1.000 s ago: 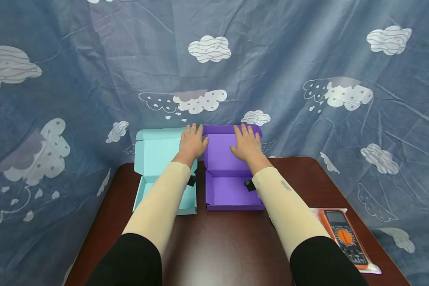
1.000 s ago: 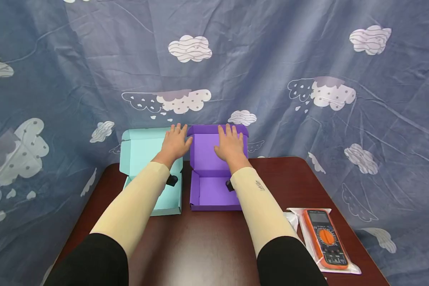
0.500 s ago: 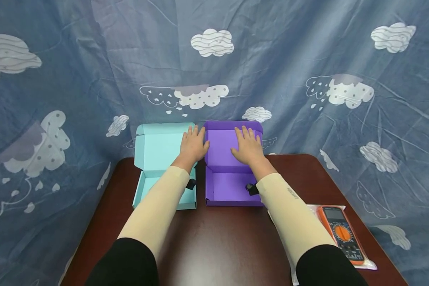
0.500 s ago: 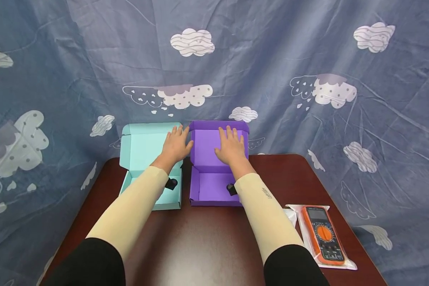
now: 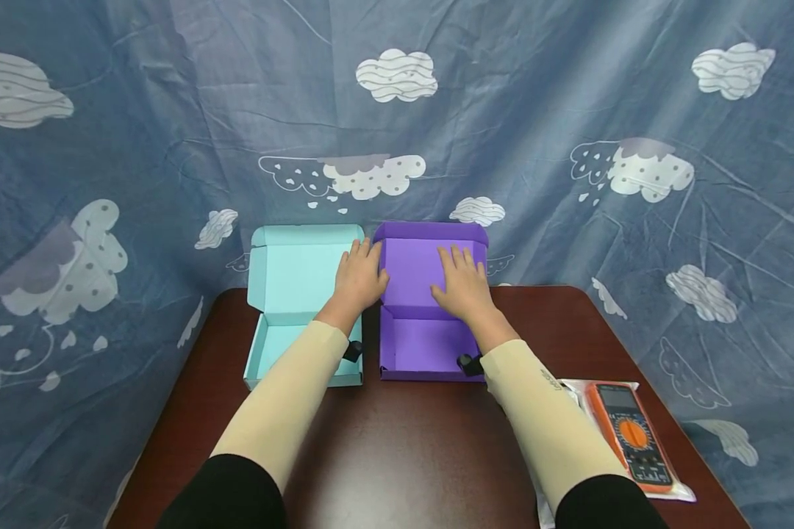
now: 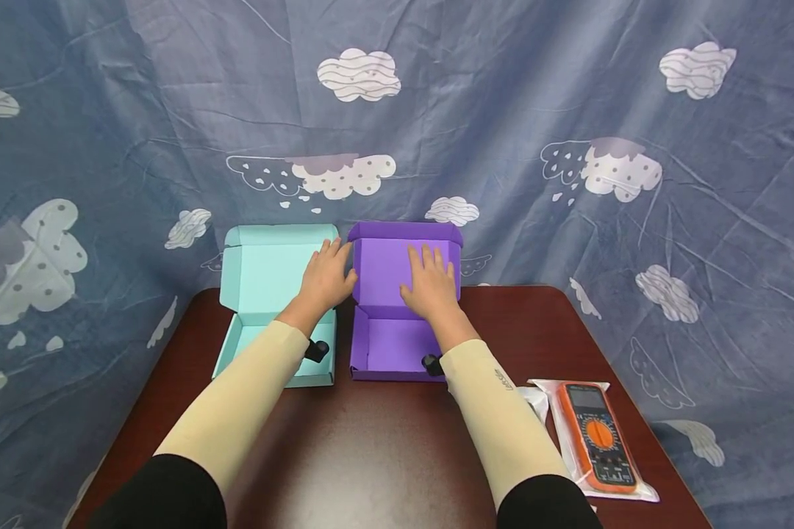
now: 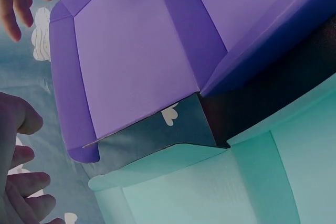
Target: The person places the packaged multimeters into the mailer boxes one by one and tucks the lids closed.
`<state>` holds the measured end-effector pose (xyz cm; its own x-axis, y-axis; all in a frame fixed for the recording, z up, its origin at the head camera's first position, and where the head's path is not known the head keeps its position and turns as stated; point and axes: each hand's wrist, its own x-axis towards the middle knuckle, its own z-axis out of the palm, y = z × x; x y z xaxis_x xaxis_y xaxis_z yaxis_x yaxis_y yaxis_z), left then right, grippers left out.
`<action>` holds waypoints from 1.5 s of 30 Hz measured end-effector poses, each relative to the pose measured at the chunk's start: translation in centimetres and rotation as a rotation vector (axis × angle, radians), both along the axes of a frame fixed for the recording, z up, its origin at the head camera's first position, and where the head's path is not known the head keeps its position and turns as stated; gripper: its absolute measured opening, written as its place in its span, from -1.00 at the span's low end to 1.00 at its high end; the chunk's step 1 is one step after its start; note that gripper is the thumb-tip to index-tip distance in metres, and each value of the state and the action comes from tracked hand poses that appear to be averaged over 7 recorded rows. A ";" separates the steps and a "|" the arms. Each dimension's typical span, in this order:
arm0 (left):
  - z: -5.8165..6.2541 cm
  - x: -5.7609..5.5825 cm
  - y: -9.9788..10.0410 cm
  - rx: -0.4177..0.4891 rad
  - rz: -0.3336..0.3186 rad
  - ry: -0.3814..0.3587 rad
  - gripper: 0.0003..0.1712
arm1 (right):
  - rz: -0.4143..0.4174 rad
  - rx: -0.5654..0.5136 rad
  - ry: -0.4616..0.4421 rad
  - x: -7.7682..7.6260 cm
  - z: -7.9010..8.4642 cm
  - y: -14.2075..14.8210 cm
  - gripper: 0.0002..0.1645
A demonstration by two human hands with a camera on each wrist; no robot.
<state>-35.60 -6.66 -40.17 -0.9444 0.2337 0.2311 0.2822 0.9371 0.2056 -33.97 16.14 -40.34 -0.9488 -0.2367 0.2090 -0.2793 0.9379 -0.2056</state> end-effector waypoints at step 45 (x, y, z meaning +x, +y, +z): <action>-7.4 6.3 0.3 0.289 -0.042 0.099 -0.45 | -0.070 -0.185 0.066 9.4 -6.5 3.7 -0.24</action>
<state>-29.31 -6.37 -47.55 -0.9049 0.1835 0.3841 0.3516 0.8309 0.4313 -24.56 19.81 -46.89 -0.9445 -0.1221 0.3050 -0.2329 0.9036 -0.3596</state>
